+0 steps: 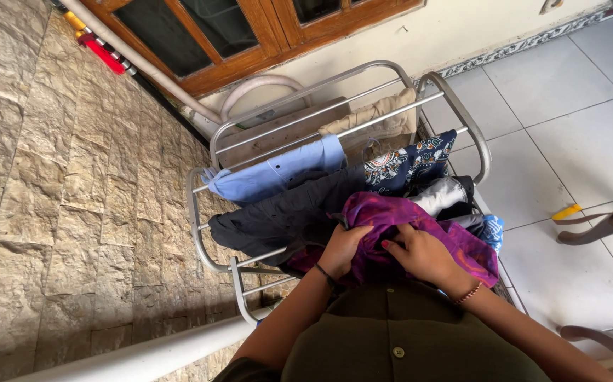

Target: Taking various garments off a drying rack and folding them.

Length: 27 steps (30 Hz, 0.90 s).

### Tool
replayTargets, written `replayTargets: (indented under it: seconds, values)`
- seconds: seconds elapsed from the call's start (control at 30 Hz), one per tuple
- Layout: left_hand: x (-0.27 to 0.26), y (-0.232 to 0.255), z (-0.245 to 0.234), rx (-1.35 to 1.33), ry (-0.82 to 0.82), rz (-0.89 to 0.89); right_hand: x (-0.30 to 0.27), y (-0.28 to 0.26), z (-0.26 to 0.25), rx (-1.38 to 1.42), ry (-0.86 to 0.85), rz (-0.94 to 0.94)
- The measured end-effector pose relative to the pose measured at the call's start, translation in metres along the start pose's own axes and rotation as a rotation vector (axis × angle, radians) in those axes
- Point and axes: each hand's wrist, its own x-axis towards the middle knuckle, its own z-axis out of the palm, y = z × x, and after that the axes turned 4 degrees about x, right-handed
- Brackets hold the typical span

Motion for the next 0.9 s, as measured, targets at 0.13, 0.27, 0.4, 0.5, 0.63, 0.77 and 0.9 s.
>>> replayTargets:
  seconds: [0.13, 0.27, 0.4, 0.5, 0.63, 0.77, 0.9]
  values:
    - [0.004, 0.001, -0.002, 0.199, -0.075, 0.032, 0.006, 0.013, 0.009, -0.052, 0.026, -0.036]
    - [0.023, -0.031, -0.009, 0.180, -0.036, -0.022, 0.012, 0.017, -0.002, -0.064, -0.051, -0.042]
    - [0.050, -0.062, -0.026, -0.322, 0.002, -0.181, 0.011, -0.013, -0.038, 0.073, -0.175, 0.075]
    - [0.061, -0.055, -0.026, -0.444, -0.042, -0.182, 0.004, -0.032, -0.061, 0.263, -0.140, 0.041]
    - [0.065, -0.057, -0.035, -0.567, -0.075, -0.139, -0.009, -0.035, -0.068, 0.238, 0.167, -0.247]
    - [0.056, -0.050, -0.028, -0.587, -0.113, -0.160, -0.001, -0.026, -0.052, 0.340, 0.231, -0.250]
    - [0.069, -0.087, -0.028, -0.576, -0.161, -0.196, 0.014, 0.008, -0.018, 0.300, -0.184, 0.025]
